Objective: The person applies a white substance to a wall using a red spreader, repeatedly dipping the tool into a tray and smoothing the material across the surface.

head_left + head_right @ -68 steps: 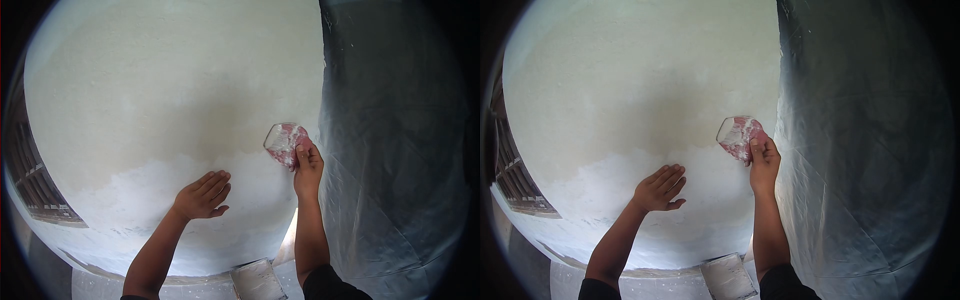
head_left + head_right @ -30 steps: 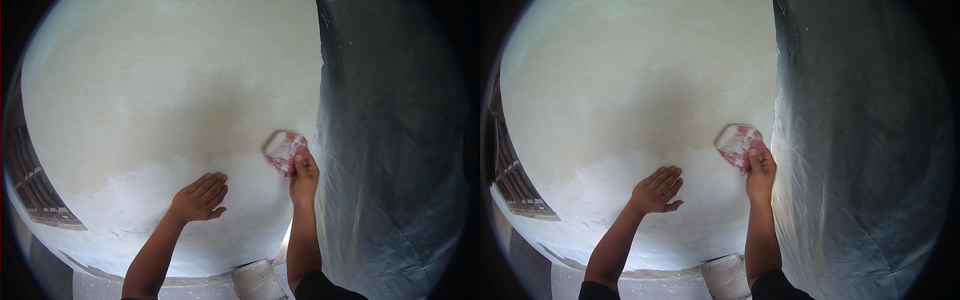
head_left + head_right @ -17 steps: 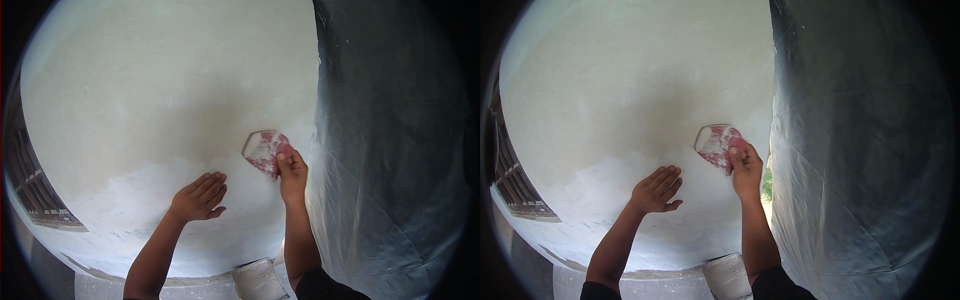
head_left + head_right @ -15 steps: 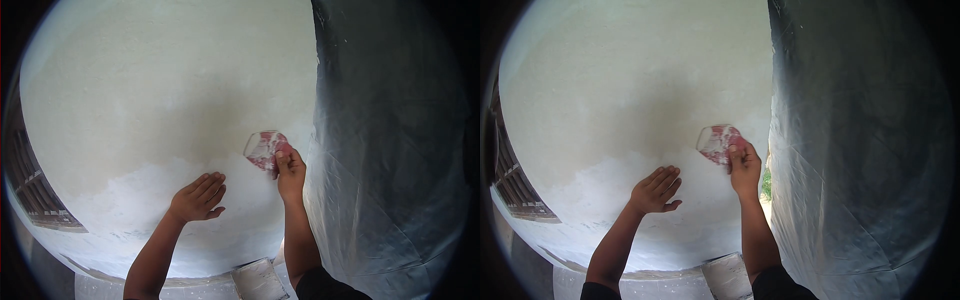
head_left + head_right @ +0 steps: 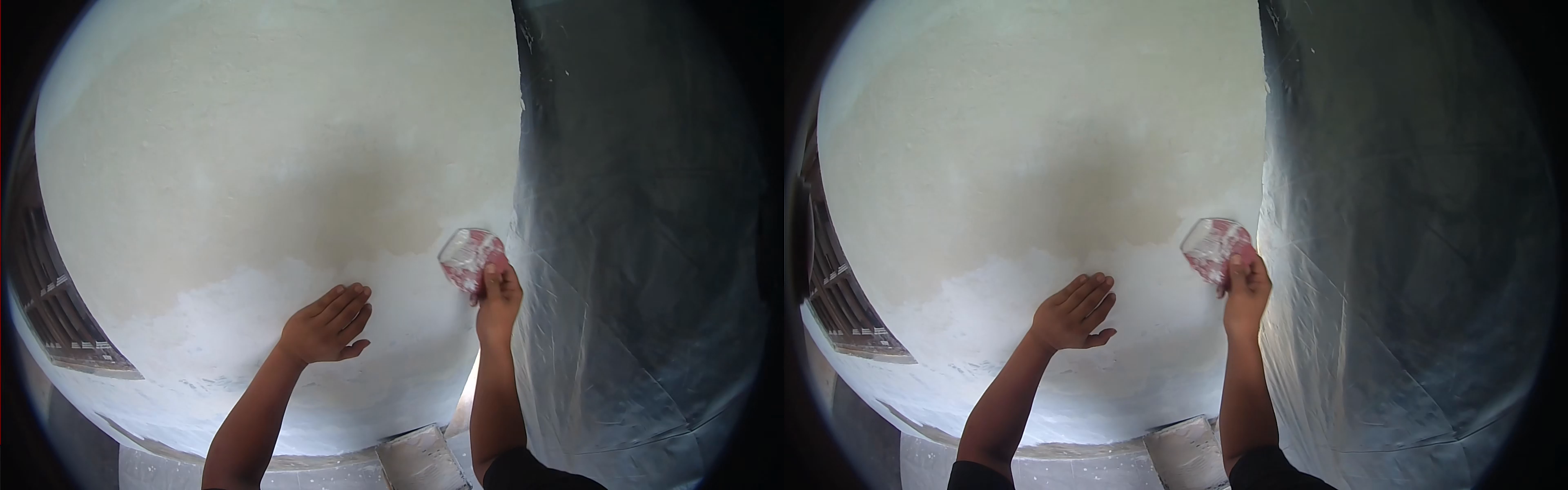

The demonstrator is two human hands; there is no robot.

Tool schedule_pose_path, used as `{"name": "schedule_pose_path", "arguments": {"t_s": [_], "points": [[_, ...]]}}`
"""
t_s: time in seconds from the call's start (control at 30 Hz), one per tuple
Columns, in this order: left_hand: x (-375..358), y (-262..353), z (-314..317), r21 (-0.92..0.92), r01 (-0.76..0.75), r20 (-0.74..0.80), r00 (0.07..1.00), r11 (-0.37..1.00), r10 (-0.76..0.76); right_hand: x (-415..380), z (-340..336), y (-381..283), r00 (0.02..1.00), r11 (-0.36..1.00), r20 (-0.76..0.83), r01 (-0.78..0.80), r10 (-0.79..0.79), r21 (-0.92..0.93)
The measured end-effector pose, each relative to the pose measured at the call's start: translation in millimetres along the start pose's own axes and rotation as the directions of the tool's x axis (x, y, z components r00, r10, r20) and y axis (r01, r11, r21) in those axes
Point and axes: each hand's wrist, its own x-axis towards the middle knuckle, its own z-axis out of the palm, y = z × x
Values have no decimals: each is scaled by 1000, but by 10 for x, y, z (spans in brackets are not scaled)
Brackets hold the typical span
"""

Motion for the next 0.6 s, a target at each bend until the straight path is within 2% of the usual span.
{"name": "schedule_pose_path", "arguments": {"t_s": [0.03,0.1,0.17,0.2,0.23,0.3,0.37,0.5,0.57,0.6], "points": [[-10,2,10,-6,-12,3,1000,1000,12,-22,-16,-43,999,997,-35,-25,27,68],[-1,4,-7,-2,-7,4,1000,1000,7,-48,95,-36,999,984,6,-48,47,169],[7,9,-21,-3,-11,5,1000,1000,11,-78,259,-81,991,993,126,-56,44,99],[8,10,-26,-2,-8,5,1000,1000,8,-68,329,-78,984,997,177,-10,-4,78],[11,13,-26,-2,-6,5,1000,1000,6,-52,314,-67,985,997,175,-10,-3,77],[19,18,-28,-9,-6,1,1000,1000,6,7,259,-6,999,999,18,35,-35,-13],[10,-5,-23,-9,1,-6,1000,1000,-1,34,120,-45,998,999,-62,9,-7,37],[3,-6,-12,-7,-13,-5,1000,1000,13,-34,359,-164,998,986,49,28,-37,163],[-1,10,-20,-8,-14,0,1000,1000,14,-18,569,-211,990,994,138,16,-31,106],[-3,8,-16,-7,-12,3,1000,1000,12,42,633,-199,984,996,152,93,-93,2]]}}
